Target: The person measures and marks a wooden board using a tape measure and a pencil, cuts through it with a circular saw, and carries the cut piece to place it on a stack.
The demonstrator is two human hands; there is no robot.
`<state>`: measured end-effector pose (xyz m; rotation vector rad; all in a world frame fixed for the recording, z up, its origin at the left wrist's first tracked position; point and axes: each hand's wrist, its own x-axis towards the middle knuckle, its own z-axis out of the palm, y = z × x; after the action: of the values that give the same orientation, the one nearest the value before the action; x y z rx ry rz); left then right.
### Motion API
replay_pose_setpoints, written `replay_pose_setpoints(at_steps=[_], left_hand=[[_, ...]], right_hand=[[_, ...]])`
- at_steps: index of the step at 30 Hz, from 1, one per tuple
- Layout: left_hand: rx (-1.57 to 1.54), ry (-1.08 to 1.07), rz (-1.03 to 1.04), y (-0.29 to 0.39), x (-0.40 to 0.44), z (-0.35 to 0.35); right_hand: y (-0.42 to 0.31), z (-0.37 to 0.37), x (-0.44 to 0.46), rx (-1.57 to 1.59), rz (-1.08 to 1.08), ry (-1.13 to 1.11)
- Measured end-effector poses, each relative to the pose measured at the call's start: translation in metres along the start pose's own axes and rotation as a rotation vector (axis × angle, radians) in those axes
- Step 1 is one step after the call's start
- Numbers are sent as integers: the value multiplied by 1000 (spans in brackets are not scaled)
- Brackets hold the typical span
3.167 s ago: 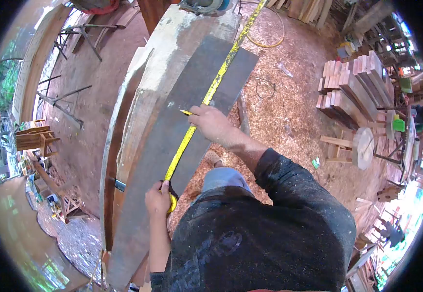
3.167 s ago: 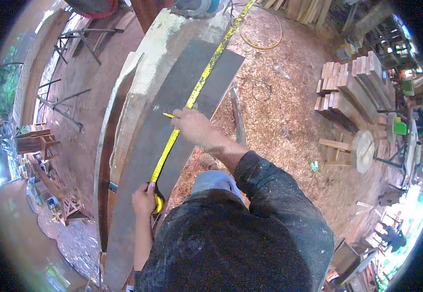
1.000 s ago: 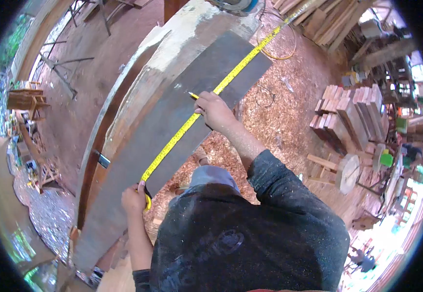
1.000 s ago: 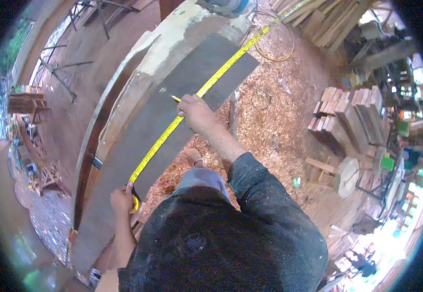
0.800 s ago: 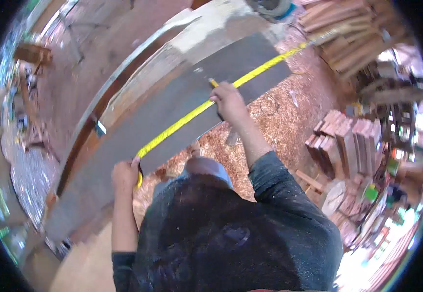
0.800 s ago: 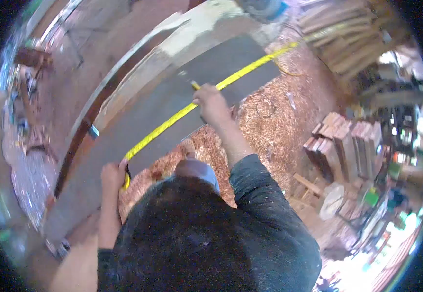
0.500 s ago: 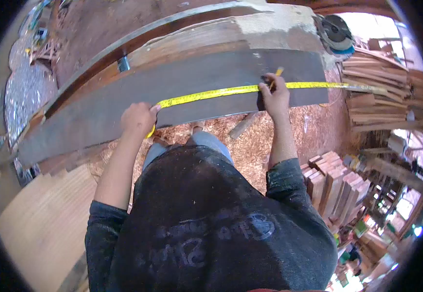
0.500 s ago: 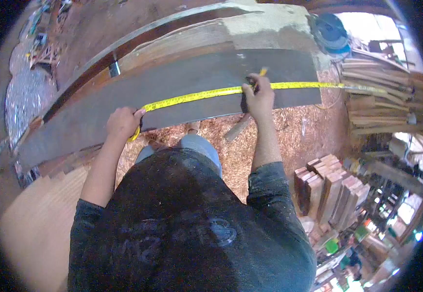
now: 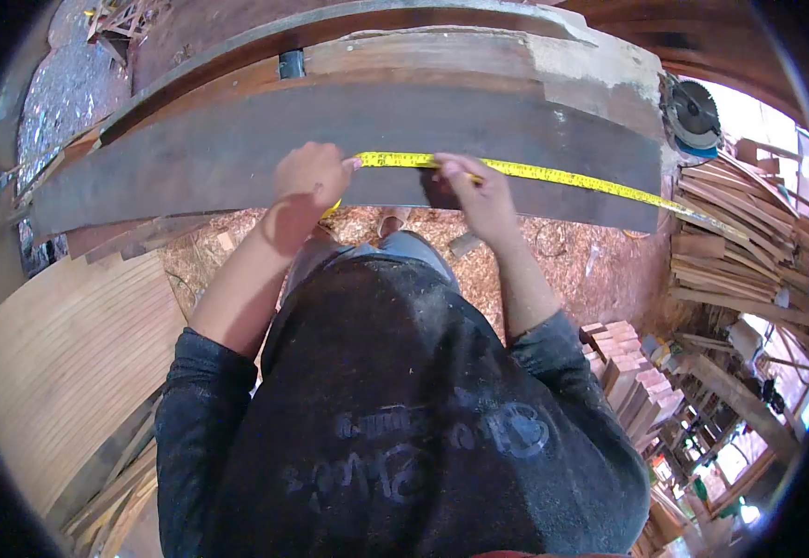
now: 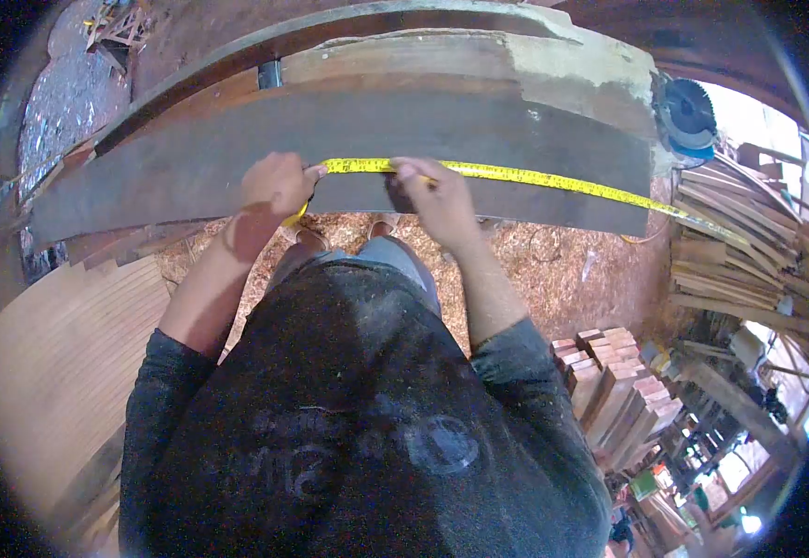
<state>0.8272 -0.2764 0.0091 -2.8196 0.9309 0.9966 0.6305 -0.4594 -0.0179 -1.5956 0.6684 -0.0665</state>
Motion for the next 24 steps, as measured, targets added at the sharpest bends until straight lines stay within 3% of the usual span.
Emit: replay_pose_setpoints(at_steps=[7,13,16,19,22,24], left_hand=[[31,17,39,-4,-1,-1],[51,-30,72,-3,4,-6],[34,-38,88,-5,4,-9],[27,-35,105,-7,3,-9],[28,-13,125,-8,6,-4],[34,0,143,-10,7,-2]], right_hand=[[9,79,20,-91,-92,-73],[23,89,24,-54,-127,12],[11,87,20,-102,-47,48],[18,92,22,-168,-138,106],[19,93,24,-198,-191,111],[11,87,21,-246,-159,2]])
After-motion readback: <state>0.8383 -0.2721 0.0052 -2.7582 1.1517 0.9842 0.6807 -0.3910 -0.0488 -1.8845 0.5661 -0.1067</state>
